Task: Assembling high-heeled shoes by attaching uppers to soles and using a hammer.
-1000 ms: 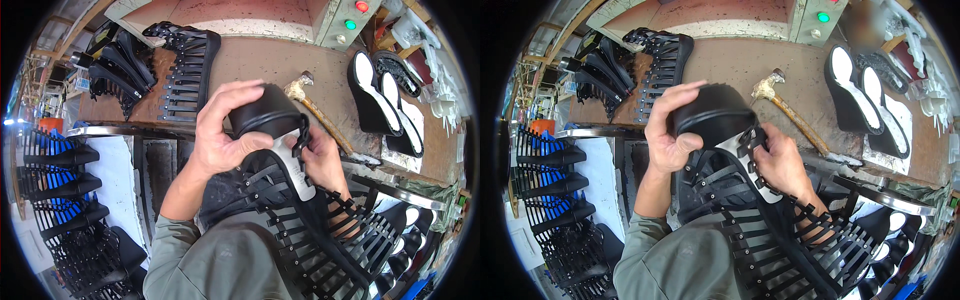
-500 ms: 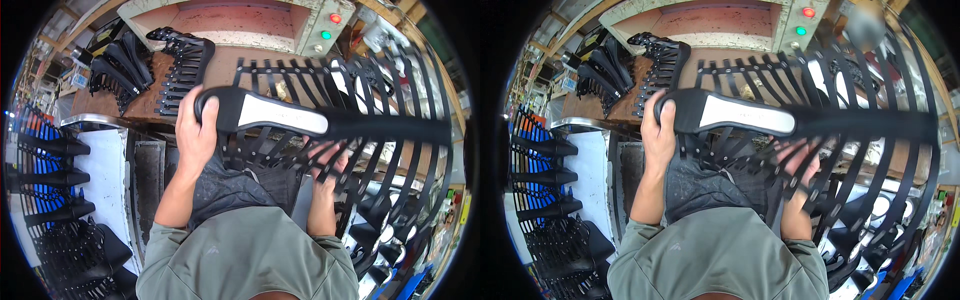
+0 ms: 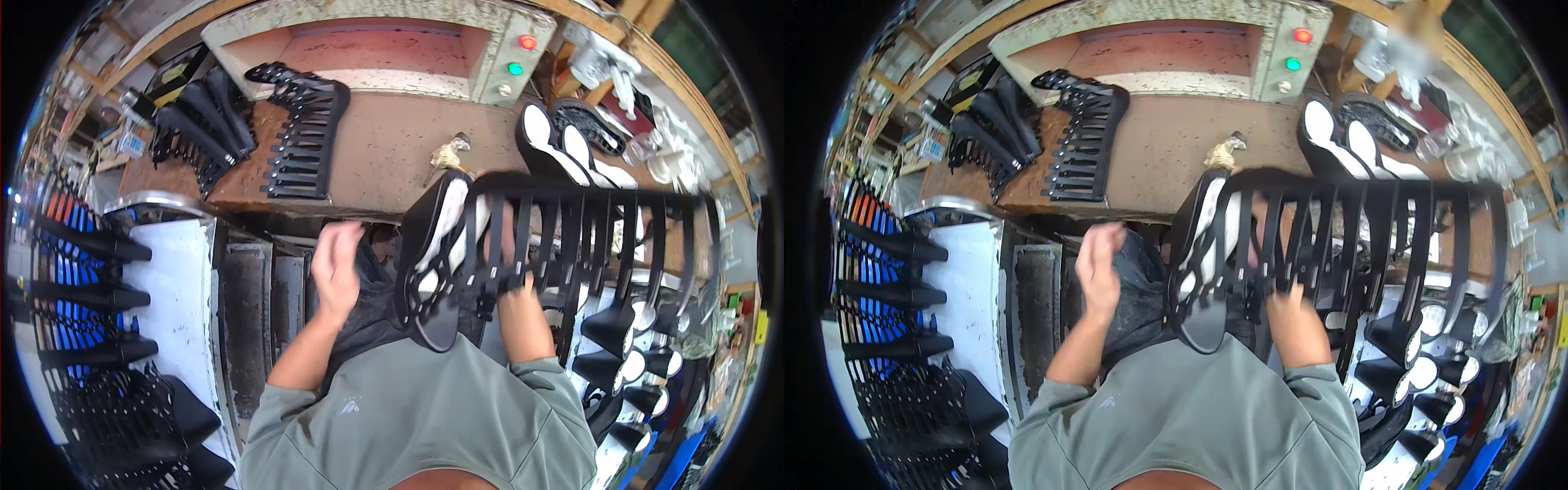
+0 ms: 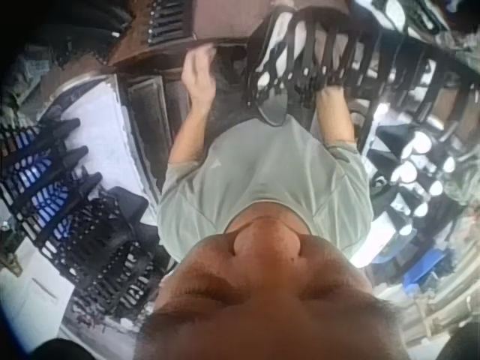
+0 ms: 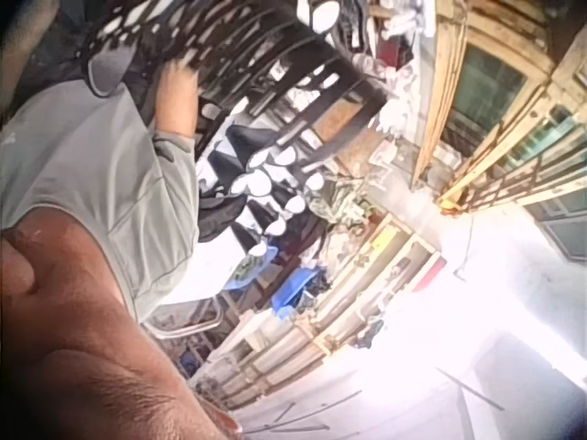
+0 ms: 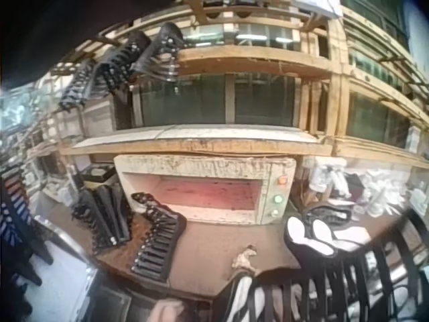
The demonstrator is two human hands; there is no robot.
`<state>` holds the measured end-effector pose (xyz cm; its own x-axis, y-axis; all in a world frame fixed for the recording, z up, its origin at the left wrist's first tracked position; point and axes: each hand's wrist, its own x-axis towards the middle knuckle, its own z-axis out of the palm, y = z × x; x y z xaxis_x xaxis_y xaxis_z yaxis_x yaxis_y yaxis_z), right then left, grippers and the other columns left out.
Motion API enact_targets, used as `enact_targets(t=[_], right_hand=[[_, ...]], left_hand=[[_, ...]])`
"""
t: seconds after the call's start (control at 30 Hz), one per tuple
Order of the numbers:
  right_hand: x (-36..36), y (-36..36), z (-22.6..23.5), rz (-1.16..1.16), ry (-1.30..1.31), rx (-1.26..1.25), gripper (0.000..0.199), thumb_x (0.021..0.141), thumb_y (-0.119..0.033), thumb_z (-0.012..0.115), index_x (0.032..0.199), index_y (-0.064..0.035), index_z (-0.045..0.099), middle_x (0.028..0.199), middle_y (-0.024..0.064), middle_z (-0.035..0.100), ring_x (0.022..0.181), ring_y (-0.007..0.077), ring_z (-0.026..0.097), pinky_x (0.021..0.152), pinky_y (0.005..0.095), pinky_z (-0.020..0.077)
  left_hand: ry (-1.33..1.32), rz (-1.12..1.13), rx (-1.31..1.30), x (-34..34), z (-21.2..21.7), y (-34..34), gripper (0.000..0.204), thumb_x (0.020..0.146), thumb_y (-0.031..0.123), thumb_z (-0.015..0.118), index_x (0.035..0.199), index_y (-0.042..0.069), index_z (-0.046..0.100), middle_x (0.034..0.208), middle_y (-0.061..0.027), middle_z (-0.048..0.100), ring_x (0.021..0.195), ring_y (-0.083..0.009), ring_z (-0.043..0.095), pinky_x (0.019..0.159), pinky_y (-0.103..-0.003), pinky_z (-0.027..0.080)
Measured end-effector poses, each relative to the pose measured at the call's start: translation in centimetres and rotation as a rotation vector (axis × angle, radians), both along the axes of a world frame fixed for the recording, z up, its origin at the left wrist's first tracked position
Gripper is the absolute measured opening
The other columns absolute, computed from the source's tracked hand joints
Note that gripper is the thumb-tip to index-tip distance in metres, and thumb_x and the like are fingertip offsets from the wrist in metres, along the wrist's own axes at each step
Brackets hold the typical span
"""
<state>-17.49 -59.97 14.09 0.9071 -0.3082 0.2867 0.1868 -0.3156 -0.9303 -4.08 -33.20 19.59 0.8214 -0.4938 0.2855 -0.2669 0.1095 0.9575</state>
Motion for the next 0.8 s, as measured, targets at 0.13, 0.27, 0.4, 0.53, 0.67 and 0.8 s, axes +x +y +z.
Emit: enact_targets(t=[0.13,0.27,0.4,0.53,0.67,0.8], right_hand=[[-1.8,11.5,6.8,-0.130,-0.229,1.010,0.028,0.086,-0.014,0.063,0.106,0.0055,0.057,0.097,0.0145,0.063,0.085,0.0204,0.062,0.079,0.0326,0.0510],[-2.0,13.9,10.5,0.334,-0.303,0.589,0.023,0.088,-0.015,0.066,0.098,0.0056,0.060,0.090,0.0139,0.065,0.082,0.0227,0.061,0.074,0.0339,0.0484],[-2.5,15.5,11.1,0.372,-0.317,0.535,0.025,0.085,-0.013,0.070,0.097,0.0065,0.062,0.086,0.0140,0.065,0.071,0.0232,0.061,0.065,0.0324,0.0475],[-2.4,15.3,11.6,0.382,-0.316,0.468,0.026,0.083,-0.013,0.072,0.098,0.0068,0.062,0.086,0.0135,0.066,0.070,0.0220,0.062,0.064,0.0311,0.0473],[-2.4,15.2,10.7,0.361,-0.222,0.515,0.026,0.083,-0.012,0.073,0.099,0.0059,0.063,0.088,0.0133,0.066,0.076,0.0200,0.064,0.068,0.0303,0.0491],[-1.9,17.4,10.9,-0.173,-0.226,0.353,0.029,0.090,-0.015,0.065,0.106,0.0048,0.052,0.082,0.0169,0.063,0.068,0.0210,0.064,0.061,0.0319,0.0516]], left_hand=[[-0.130,-0.551,0.116,2.3,2.5,-3.5,0.046,0.095,0.037,0.052,0.119,-0.002,0.056,0.109,-0.0183,0.059,0.103,-0.0305,0.058,0.091,-0.035,0.044],[-0.251,-0.586,0.140,0.6,6.3,-0.7,0.038,0.090,0.026,0.047,0.107,-0.007,0.058,0.104,-0.0195,0.060,0.094,-0.0280,0.058,0.086,-0.036,0.043],[-0.356,-0.595,0.051,-0.2,7.6,0.9,0.026,0.084,0.014,0.054,0.101,-0.005,0.057,0.093,-0.0187,0.059,0.086,-0.0334,0.058,0.079,-0.039,0.046],[-0.248,-0.647,0.202,-0.4,8.2,1.4,0.041,0.085,0.024,0.049,0.107,-0.009,0.059,0.104,-0.0227,0.061,0.099,-0.0334,0.059,0.090,-0.039,0.044],[-0.170,-0.932,0.018,2.4,5.7,2.3,0.081,0.086,0.061,0.052,0.128,-0.009,0.049,0.126,-0.0270,0.054,0.117,-0.0375,0.052,0.101,-0.045,0.038],[-0.205,-0.950,0.103,3.7,4.8,3.0,0.090,0.077,0.061,0.065,0.131,-0.009,0.048,0.125,-0.0263,0.055,0.115,-0.0372,0.054,0.098,-0.044,0.040]])
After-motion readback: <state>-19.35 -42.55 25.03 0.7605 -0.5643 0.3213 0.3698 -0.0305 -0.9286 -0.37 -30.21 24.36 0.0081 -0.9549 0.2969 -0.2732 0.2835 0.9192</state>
